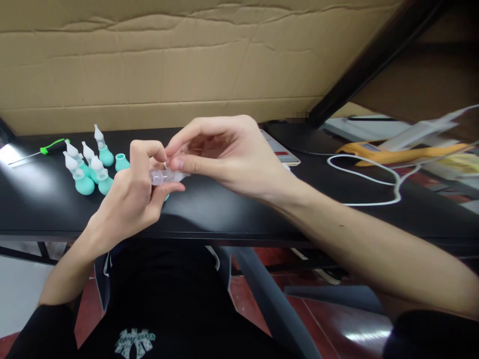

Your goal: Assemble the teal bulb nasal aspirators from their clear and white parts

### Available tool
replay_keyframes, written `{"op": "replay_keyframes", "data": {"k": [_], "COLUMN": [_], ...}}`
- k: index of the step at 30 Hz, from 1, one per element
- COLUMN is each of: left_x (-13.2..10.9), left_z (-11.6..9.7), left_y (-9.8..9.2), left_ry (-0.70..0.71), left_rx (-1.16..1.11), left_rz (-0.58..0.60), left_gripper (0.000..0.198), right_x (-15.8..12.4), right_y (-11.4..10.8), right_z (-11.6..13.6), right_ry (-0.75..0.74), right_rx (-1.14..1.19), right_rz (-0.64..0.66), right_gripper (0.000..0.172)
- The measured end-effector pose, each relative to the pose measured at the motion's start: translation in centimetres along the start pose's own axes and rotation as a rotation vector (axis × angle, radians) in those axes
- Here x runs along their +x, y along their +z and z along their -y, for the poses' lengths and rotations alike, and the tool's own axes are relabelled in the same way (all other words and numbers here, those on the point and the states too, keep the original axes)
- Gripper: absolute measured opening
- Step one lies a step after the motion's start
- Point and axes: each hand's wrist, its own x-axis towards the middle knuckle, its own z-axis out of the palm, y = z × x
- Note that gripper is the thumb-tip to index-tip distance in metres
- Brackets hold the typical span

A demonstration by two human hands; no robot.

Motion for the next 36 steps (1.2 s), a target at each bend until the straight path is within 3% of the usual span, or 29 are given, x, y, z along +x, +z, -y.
{"op": "replay_keyframes", "data": {"k": [10, 20, 26, 31, 36], "left_x": [0.1, 0.0, 0.1, 0.2, 0.1], "left_z": [-0.5, -0.9, -1.1, -0.9, -0.3], "left_y": [0.0, 0.4, 0.2, 0.4, 0.4], "left_ry": [0.006, 0.071, 0.035, 0.036, 0.071], "left_rx": [-0.026, 0.019, -0.030, -0.077, 0.042], "left_rz": [-0.005, 0.002, 0.015, -0.004, 0.025], "left_gripper": [0.036, 0.024, 0.014, 0.022, 0.019], "right_x": [0.5, 0.5, 0.2, 0.3, 0.3], "right_y": [-1.0, -0.9, -0.7, -0.7, -0.5], "right_z": [0.0, 0.0, 0.4, -0.1, -1.0], "right_ry": [0.142, 0.138, 0.022, 0.059, 0.125], "right_rx": [0.086, 0.069, -0.037, 0.031, 0.132], "right_rz": [0.134, 0.142, 0.083, 0.121, 0.116], "right_gripper": [0.033, 0.036, 0.022, 0.032, 0.037]}}
